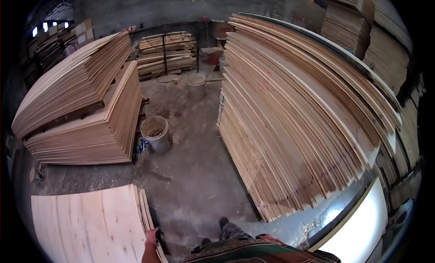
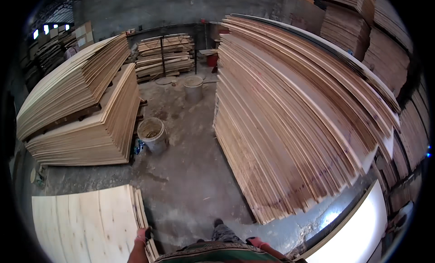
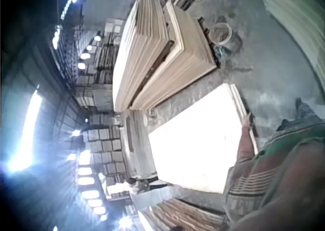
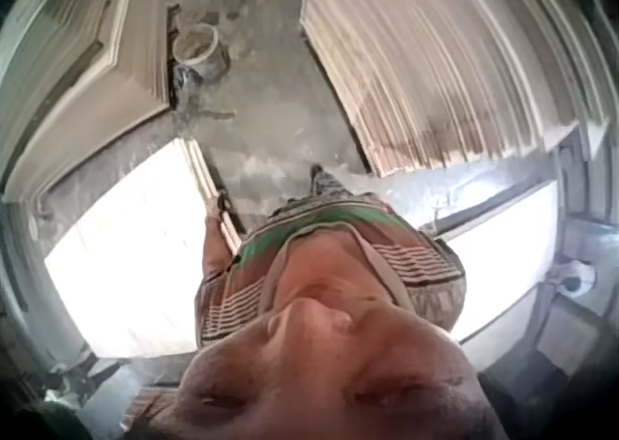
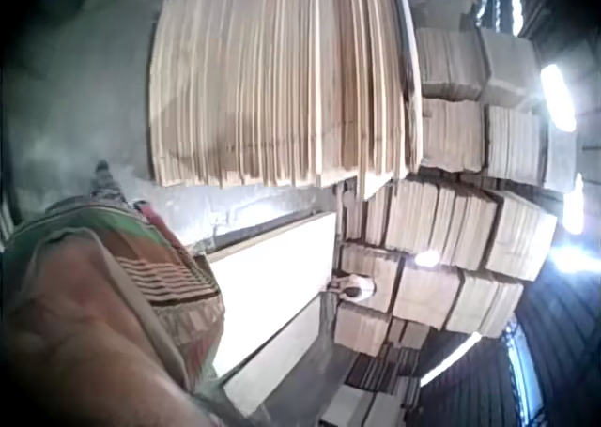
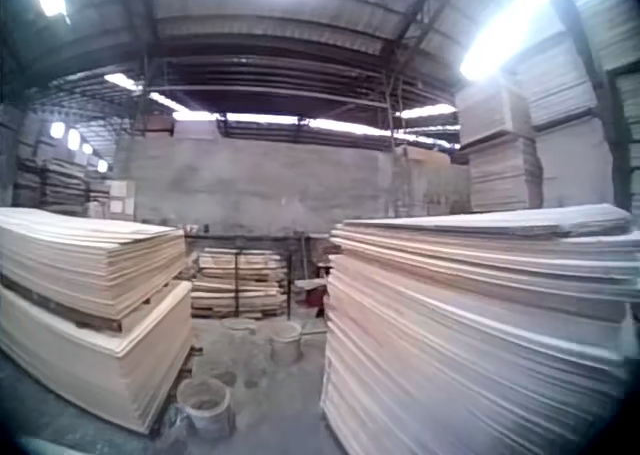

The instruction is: The person scoops yellow putty from a bucket and applies it to small holes on large white boards. They use a putty knife to spread the filler into the holes and smooth the surface. The person moves between boards to treat multiple spots.

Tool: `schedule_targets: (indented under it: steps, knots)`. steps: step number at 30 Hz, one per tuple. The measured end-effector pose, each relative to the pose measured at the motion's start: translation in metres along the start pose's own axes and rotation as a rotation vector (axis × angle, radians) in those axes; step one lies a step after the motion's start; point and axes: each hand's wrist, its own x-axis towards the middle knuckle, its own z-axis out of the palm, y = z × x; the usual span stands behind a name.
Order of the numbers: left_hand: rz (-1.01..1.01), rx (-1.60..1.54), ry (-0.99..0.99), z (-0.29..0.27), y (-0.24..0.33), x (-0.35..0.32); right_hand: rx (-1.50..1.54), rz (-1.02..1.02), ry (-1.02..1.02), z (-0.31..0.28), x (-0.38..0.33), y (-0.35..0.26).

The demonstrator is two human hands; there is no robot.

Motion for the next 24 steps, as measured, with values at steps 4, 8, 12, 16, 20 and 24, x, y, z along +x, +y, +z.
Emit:
schedule_targets:
  steps: [4, 8, 12, 16, 20, 24]
  knots:
    - [0.036, -0.552, -0.069, 0.039, 0.113, 0.158, -0.291, -0.036, 0.112, -0.026, 0.182, 0.134]
    - [0.496, 0.681, 0.104, 0.067, 0.123, 0.258, -0.636, -0.185, 0.136, -0.065, 0.292, 0.057]
    - [-0.129, -0.094, -0.121, 0.04, 0.194, 0.229, -0.226, -0.186, -0.098, -0.131, 0.279, -0.246]
    - [-0.204, -0.208, -0.2, 0.053, 0.306, 0.283, 0.406, -0.121, 0.039, -0.209, 0.356, -0.412]
    - [-0.267, -0.282, -0.21, 0.052, 0.379, 0.364, 0.399, -0.258, 0.193, -0.256, 0.424, -0.573]
    - [-0.312, -0.346, -0.222, 0.05, 0.44, 0.474, 0.506, -0.219, 0.231, -0.269, 0.492, -0.654]
